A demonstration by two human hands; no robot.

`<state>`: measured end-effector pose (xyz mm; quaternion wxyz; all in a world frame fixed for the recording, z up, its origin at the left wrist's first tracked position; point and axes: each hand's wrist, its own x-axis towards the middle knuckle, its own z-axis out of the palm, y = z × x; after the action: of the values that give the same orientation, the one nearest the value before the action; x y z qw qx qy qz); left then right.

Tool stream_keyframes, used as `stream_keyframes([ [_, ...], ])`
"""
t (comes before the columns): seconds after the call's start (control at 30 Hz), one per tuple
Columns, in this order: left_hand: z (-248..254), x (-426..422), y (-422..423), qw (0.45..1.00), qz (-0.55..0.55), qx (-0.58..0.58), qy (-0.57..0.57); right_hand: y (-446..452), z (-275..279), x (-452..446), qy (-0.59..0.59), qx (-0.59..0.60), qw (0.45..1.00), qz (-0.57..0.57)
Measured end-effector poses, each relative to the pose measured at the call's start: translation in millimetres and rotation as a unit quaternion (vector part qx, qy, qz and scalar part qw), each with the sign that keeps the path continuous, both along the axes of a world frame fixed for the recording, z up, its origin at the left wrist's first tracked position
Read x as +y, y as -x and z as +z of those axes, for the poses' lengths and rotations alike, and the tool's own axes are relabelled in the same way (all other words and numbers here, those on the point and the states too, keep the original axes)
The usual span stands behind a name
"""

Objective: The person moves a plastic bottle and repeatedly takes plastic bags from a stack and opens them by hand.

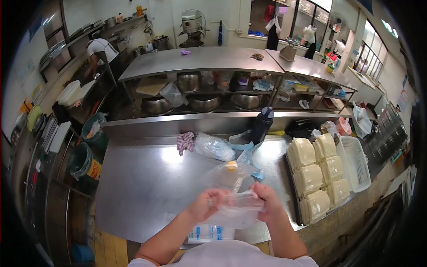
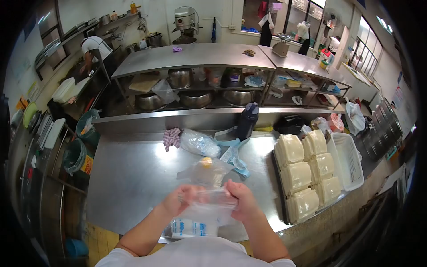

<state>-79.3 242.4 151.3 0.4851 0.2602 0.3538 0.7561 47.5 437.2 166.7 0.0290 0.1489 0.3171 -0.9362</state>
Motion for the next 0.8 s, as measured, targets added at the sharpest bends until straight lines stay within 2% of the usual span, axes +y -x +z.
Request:
stream_keyframes([
  [0.1, -23, -7, 29, 0.975, 0.019, -0.168, -0.142, 12, 7, 15, 0.011, 0.026, 0.999, -0.047],
  [0.13, -15, -9, 39, 0.984, 0.043, -0.142, -0.096, 22, 13, 31, 0.061, 0.156, 0.985, 0.036],
  [0.2, 6, -5, 65, 0.992, 0.087, -0.089, -0.003, 50, 39, 32, -0.129, 0.01, 0.99, -0.06],
  [0.23, 5, 0, 71, 0.985, 0.09, -0.128, 0.073, 58, 49, 28, -0.222, -0.062, 0.967, -0.105],
  [0.27, -2, 6, 80, 0.971, 0.094, -0.163, 0.148, 64, 33, 29, -0.264, -0.1, 0.954, -0.098],
  [0.33, -44, 19, 96, 0.951, 0.121, -0.155, 0.237, 93, -35, 42, -0.35, -0.168, 0.918, -0.081],
  [0.4, -138, 26, 94, 0.944, 0.166, -0.078, 0.274, 95, -109, 28, -0.289, -0.129, 0.945, -0.086],
  [0.47, -192, 25, 85, 0.932, 0.152, -0.141, 0.299, 90, -190, 24, -0.257, -0.155, 0.947, -0.111],
  [0.5, -198, 25, 77, 0.923, 0.143, -0.175, 0.31, 86, -196, 19, -0.242, -0.17, 0.947, -0.123],
  [0.6, -204, 27, 59, 0.929, 0.176, -0.174, 0.276, 77, -198, 9, -0.27, -0.174, 0.939, -0.12],
  [0.7, -151, 26, 32, 0.932, 0.196, -0.171, 0.251, 69, -191, -17, -0.237, -0.112, 0.952, -0.156],
  [0.8, -167, 11, 17, 0.916, 0.268, -0.178, 0.242, 53, -215, -36, -0.284, -0.086, 0.943, -0.153],
])
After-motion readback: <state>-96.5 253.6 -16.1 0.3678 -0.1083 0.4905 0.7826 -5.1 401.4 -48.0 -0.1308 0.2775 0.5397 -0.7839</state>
